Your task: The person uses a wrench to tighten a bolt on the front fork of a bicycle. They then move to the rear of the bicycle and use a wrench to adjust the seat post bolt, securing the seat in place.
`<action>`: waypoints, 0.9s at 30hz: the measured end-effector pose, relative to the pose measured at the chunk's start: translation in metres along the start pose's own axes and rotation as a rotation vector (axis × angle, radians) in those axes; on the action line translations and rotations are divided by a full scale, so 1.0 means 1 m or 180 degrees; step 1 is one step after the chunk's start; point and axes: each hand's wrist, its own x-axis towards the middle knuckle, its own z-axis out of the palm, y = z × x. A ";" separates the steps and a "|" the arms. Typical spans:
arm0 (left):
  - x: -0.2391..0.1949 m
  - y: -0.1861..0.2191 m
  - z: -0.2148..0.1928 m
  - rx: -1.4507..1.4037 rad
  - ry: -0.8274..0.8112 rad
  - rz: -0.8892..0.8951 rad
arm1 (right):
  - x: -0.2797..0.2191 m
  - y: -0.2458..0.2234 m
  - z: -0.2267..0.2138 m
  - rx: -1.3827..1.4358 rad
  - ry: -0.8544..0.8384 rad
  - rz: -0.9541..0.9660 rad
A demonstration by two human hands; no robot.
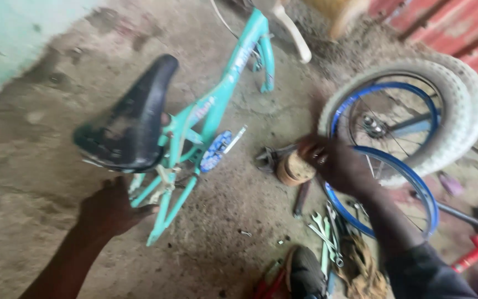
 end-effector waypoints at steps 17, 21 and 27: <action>-0.022 0.038 -0.001 0.1575 -0.0801 -0.0058 | -0.248 0.246 0.058 -0.1954 -0.1389 0.2396; -0.013 -0.010 0.024 0.1322 -0.0231 -0.0173 | -0.287 0.294 0.095 -0.2281 -0.1232 0.2262; -0.021 -0.024 0.033 0.0253 0.0698 -0.0207 | -0.332 0.271 0.110 -0.1784 -0.1062 0.1194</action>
